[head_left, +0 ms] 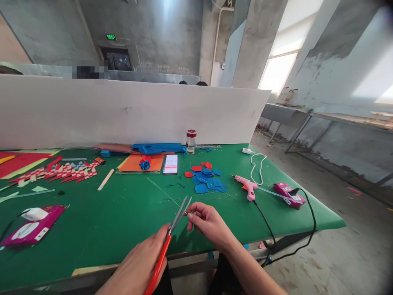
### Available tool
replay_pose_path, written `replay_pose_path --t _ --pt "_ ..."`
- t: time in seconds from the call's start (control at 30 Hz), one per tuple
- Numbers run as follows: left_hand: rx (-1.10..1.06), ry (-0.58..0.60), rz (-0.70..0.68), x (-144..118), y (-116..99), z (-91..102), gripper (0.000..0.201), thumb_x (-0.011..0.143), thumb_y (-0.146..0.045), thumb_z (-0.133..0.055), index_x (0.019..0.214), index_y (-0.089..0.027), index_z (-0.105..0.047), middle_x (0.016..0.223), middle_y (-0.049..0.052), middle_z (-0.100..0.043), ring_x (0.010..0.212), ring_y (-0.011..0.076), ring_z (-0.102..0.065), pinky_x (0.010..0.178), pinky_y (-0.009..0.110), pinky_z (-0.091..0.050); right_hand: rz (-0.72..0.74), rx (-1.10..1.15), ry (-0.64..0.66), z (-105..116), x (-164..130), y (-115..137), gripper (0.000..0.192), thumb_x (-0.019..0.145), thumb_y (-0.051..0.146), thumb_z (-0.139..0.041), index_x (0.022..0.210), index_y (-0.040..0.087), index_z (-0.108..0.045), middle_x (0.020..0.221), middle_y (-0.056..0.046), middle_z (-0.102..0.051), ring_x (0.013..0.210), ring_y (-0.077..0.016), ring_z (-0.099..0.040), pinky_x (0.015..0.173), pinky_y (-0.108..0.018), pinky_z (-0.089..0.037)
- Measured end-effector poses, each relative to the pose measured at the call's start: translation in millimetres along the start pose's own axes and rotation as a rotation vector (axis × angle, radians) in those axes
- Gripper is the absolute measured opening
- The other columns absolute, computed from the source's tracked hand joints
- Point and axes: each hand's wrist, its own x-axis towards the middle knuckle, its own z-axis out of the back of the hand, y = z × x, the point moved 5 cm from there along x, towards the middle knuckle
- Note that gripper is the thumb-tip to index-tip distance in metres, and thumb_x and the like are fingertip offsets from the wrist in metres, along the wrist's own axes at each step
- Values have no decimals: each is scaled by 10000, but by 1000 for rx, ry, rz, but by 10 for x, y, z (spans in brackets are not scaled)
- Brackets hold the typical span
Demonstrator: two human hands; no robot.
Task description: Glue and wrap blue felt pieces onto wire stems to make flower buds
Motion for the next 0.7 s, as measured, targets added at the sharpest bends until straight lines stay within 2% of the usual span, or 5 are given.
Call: replay_pose_path --t 0.17,0.3,0.43,0.53,0.7 --pt "209 113 -79 94 -229 -13 554 844 -311 -489 1394 -279 -429 1110 79 -678 958 229 -632 851 290 -488 -113 157 77 -4 43 -119 432 731 532 -727 916 166 -592 611 18 -643 413 -50 -391 396 -195 -232" --pt "253 173 -147 136 -252 16 595 850 -287 -471 1437 -271 -372 1261 100 -624 1097 241 -588 957 317 -453 -169 221 149 78 93 -202 464 691 516 -777 924 155 -602 615 13 -654 406 -41 -410 382 -191 -213" --pt "214 163 -151 188 -171 21 615 822 -273 -502 1428 -288 -395 1276 85 -612 1098 255 -585 954 325 -446 -168 232 146 107 92 -221 427 708 489 -775 922 155 -618 606 19 -647 396 -33 -367 382 -199 -151" --pt "140 139 -127 218 -126 17 598 804 -285 -525 1396 -305 -442 1199 75 -645 1014 263 -611 898 327 -464 -169 230 148 68 72 -219 419 714 481 -766 942 159 -625 595 27 -633 397 -32 -340 397 -206 -127" --pt "116 123 -124 203 -183 35 564 821 -292 -511 1383 -281 -459 1168 87 -647 978 252 -603 869 318 -455 -140 197 134 30 64 -189 430 708 500 -754 936 158 -628 573 37 -614 403 -35 -310 425 -216 -150"
